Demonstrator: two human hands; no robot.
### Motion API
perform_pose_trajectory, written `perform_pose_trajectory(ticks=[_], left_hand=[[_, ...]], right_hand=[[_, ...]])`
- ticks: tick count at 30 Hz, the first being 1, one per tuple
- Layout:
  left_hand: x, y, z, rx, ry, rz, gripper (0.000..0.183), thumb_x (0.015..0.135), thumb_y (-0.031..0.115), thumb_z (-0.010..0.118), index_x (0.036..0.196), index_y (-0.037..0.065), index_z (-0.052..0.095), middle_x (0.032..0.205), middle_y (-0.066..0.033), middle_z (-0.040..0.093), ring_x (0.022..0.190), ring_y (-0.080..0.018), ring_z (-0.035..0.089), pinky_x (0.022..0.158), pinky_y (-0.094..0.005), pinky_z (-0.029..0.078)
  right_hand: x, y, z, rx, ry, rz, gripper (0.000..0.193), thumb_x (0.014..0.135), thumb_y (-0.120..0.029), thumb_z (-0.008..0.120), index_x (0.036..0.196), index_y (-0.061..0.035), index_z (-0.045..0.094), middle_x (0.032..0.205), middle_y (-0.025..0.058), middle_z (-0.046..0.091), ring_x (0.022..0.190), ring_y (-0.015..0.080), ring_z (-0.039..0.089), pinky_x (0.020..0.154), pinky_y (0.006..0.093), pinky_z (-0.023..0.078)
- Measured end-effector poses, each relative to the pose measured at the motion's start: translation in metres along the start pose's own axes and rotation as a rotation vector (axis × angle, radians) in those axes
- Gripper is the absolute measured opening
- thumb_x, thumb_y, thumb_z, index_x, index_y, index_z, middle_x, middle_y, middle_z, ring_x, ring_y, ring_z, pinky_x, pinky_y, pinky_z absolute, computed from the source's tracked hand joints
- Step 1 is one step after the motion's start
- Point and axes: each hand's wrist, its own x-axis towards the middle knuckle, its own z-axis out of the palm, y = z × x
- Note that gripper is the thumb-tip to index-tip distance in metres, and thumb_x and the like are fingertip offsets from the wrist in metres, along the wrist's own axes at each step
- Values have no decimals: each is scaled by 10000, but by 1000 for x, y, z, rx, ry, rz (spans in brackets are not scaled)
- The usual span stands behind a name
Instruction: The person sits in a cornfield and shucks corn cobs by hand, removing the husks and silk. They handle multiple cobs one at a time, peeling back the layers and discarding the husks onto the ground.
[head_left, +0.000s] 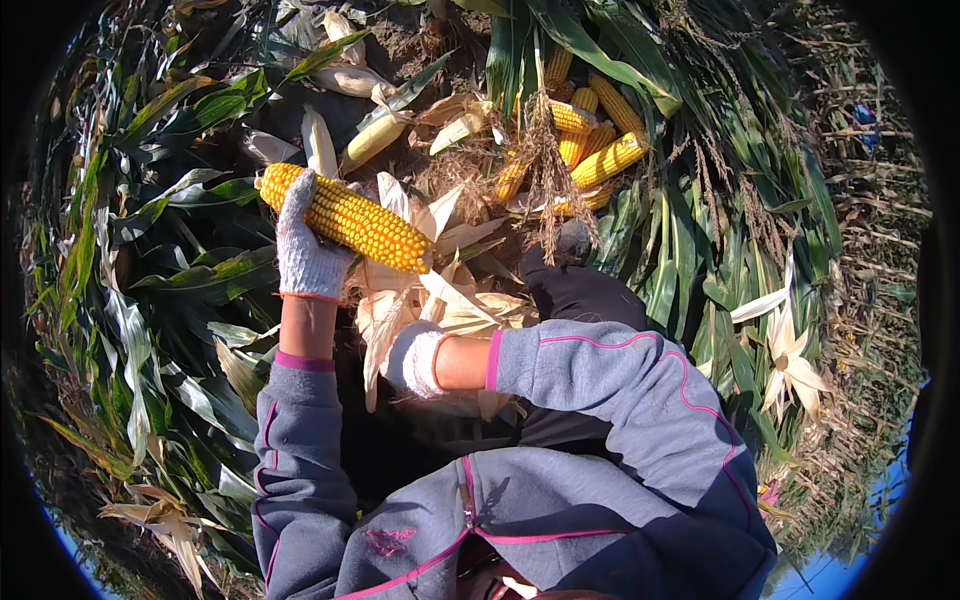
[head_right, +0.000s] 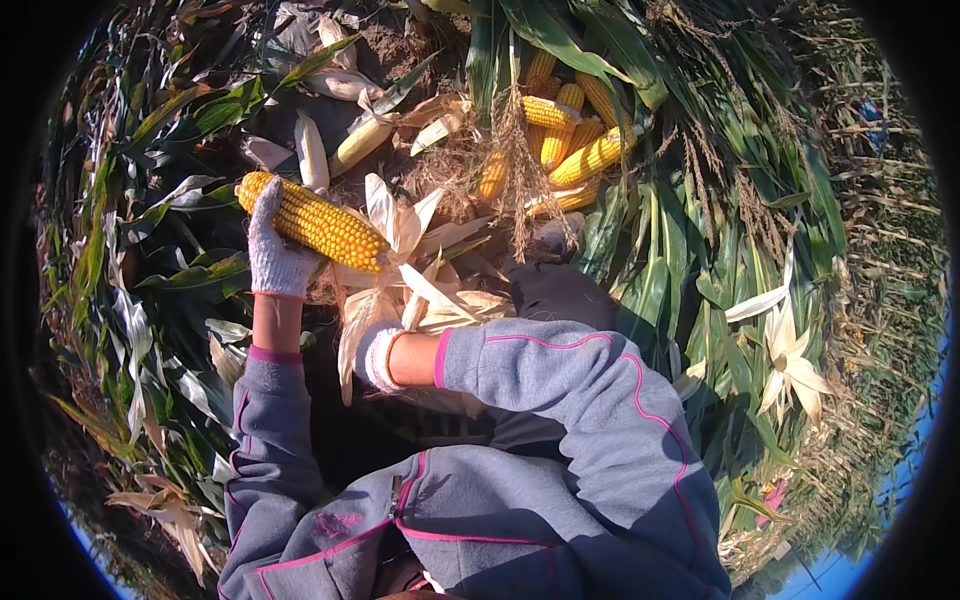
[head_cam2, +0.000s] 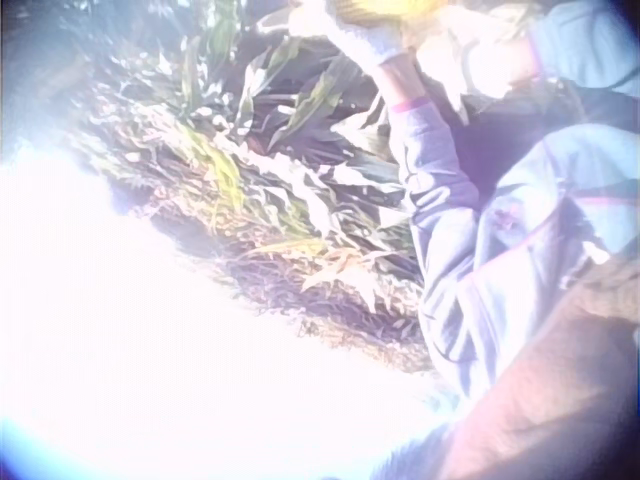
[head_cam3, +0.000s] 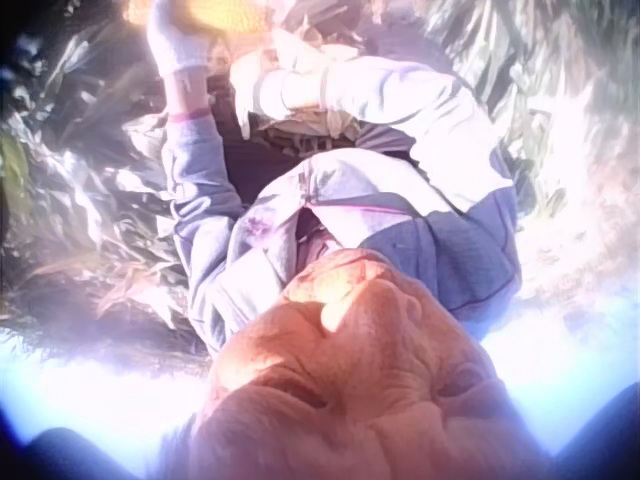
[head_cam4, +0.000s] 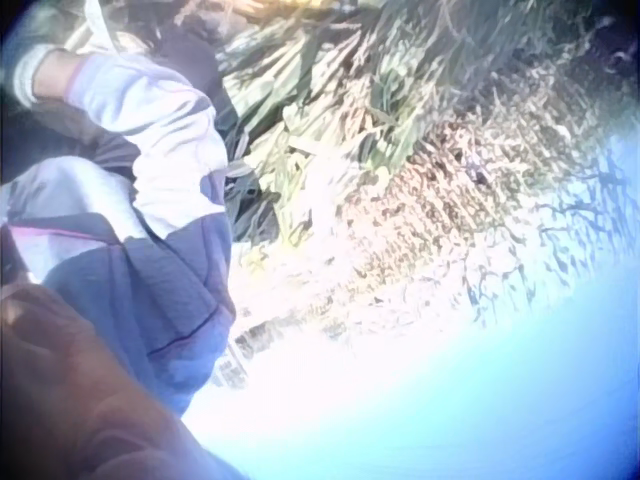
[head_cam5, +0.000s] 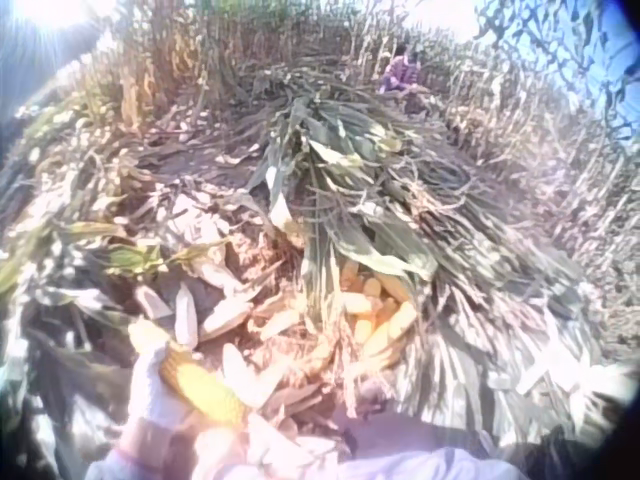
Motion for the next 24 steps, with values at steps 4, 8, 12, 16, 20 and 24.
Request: perform_pose_trajectory(ticks=[4, 8, 12, 16, 20, 24], left_hand=[[6, -52, 20, -62, 29, -88, 480, 877, 342, 671, 1199, 26, 507, 1085, -176, 618, 1032, -336, 605, 960, -495, 479], [-1, -89, 66, -227, -377, -228, 657, 936, 464, 534, 1417, 53, 360, 1381, -214, 455, 1224, -417, 497, 1053, -529, 407], [-15, -98, 112, -23, -742, -263, 670, 968, 487, 448, 1474, 75, 295, 1408, -216, 447, 1209, -408, 518, 1063, -536, 387], [14, -110, 70, 296, -564, -218, 460, 966, 301, 536, 1337, 43, 454, 1155, -183, 608, 994, -312, 643, 890, -425, 521], [68, -116, 6, 477, 26, 59, 267, 922, 121, 582, 1172, 34, 548, 956, -111, 649, 762, -225, 674, 635, -316, 568], [117, -105, -37, 492, 180, 204, 226, 888, 98, 583, 1110, 55, 580, 909, -87, 639, 690, -204, 651, 622, -323, 553]], right_hand=[[6, -16, 3, 37, -157, 110, 311, 867, -294, 589, 1124, -178, 720, 1161, 60, 683, 1068, 289, 648, 858, 447, 520], [17, 8, 7, 61, 57, 284, 307, 945, -325, 473, 1121, -193, 688, 1133, 54, 686, 1052, 275, 639, 779, 427, 516], [10, 25, 36, 515, 580, 372, 287, 939, -265, 403, 1150, -166, 570, 1149, 111, 606, 1083, 254, 575, 891, 344, 460], [-25, -2, -28, 16, 24, 228, 287, 935, -304, 472, 1071, -184, 695, 1073, 45, 694, 993, 211, 657, 779, 395, 501], [-15, -6, -34, -4, -176, 241, 235, 905, -257, 529, 1019, -166, 714, 1035, 54, 706, 974, 221, 663, 741, 381, 499], [-10, 0, -30, -35, -119, 214, 218, 896, -219, 528, 973, -158, 723, 898, 44, 713, 889, 229, 669, 731, 381, 473]])
